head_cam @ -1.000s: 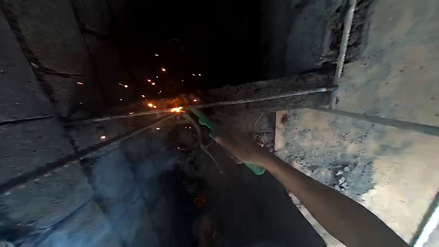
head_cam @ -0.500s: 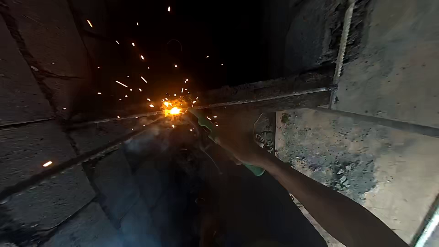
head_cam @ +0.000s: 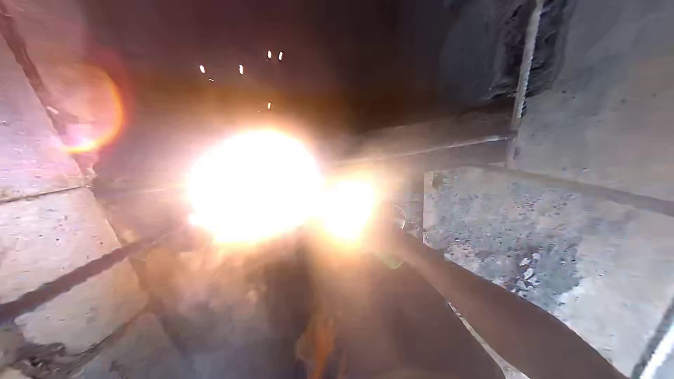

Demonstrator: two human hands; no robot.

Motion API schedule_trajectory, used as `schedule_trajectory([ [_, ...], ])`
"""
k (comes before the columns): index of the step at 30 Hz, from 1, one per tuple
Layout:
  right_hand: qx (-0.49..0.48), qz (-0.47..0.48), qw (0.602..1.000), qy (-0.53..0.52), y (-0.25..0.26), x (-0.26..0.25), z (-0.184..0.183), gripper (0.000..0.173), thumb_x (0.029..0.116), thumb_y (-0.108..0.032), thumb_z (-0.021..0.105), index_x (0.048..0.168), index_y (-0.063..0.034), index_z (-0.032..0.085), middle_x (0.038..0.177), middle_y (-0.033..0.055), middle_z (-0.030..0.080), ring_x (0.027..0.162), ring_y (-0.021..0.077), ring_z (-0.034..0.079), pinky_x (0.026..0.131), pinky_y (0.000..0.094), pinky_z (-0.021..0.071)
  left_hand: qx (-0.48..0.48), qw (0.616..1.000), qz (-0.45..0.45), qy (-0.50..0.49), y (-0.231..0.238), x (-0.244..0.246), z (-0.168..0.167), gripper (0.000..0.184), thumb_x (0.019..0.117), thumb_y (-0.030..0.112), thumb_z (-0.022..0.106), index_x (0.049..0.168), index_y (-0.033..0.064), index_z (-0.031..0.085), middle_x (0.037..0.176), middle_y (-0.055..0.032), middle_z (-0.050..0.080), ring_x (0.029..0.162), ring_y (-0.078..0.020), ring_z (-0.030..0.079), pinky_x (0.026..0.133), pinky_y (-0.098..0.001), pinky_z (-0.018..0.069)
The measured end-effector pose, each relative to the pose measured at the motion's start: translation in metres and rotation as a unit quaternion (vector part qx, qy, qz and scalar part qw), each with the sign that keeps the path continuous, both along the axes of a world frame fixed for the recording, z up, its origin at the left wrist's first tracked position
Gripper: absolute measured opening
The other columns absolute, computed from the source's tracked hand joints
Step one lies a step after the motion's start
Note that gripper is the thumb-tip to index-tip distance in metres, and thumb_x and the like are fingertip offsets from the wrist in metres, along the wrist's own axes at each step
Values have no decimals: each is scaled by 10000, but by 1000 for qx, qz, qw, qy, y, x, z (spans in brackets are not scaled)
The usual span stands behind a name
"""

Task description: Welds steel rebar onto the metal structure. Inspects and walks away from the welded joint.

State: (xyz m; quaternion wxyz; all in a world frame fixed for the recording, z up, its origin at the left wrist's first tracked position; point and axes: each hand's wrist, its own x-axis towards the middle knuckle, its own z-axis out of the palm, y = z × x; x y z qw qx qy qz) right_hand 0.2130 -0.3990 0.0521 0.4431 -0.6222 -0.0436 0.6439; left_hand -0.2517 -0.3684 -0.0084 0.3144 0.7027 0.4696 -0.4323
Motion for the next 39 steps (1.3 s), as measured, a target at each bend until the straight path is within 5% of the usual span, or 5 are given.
schedule_trajectory([
  [6, 38, -15, 999, 21, 1, -5, -12, 478, 1025, -536, 551, 1222, -105, 612, 688, 62, 603, 502, 154, 590, 492, 316, 540, -16, 993, 29, 110, 1, 61, 35, 503, 1086, 378, 463, 1484, 79, 534, 1414, -183, 617, 1299, -343, 598, 1107, -541, 466],
  [10, 32, -20, 999, 8, 1, -2, -6, 434, 1032, -494, 559, 1058, -69, 645, 646, 24, 582, 481, 116, 562, 476, 271, 513, 1, 998, 47, 42, 2, 67, 39, 525, 1078, 406, 472, 1408, 14, 586, 1338, -231, 649, 1249, -383, 620, 1075, -561, 476],
  [28, 52, -8, 998, 37, 3, -2, -15, 504, 1031, -565, 511, 1227, -109, 600, 687, 51, 580, 494, 146, 571, 488, 308, 534, 9, 995, 65, 71, 3, 47, 19, 506, 1078, 368, 476, 1488, 76, 525, 1414, -200, 613, 1295, -369, 599, 1091, -585, 466],
  [35, 11, -38, 999, 22, 0, 0, -7, 412, 985, -513, 610, 1035, -105, 638, 655, -29, 572, 491, 64, 541, 481, 232, 488, 21, 999, -3, -32, -2, 11, 8, 452, 1049, 321, 471, 1386, 58, 617, 1286, -196, 687, 1191, -340, 665, 1032, -545, 527],
  [39, 46, -47, 998, 10, -3, 1, -8, 428, 1007, -496, 596, 1045, -73, 649, 655, 21, 600, 485, 119, 579, 484, 283, 533, -35, 984, 66, 159, 3, 97, 45, 486, 1107, 303, 451, 1521, 50, 477, 1473, -186, 569, 1356, -322, 547, 1157, -492, 408],
])
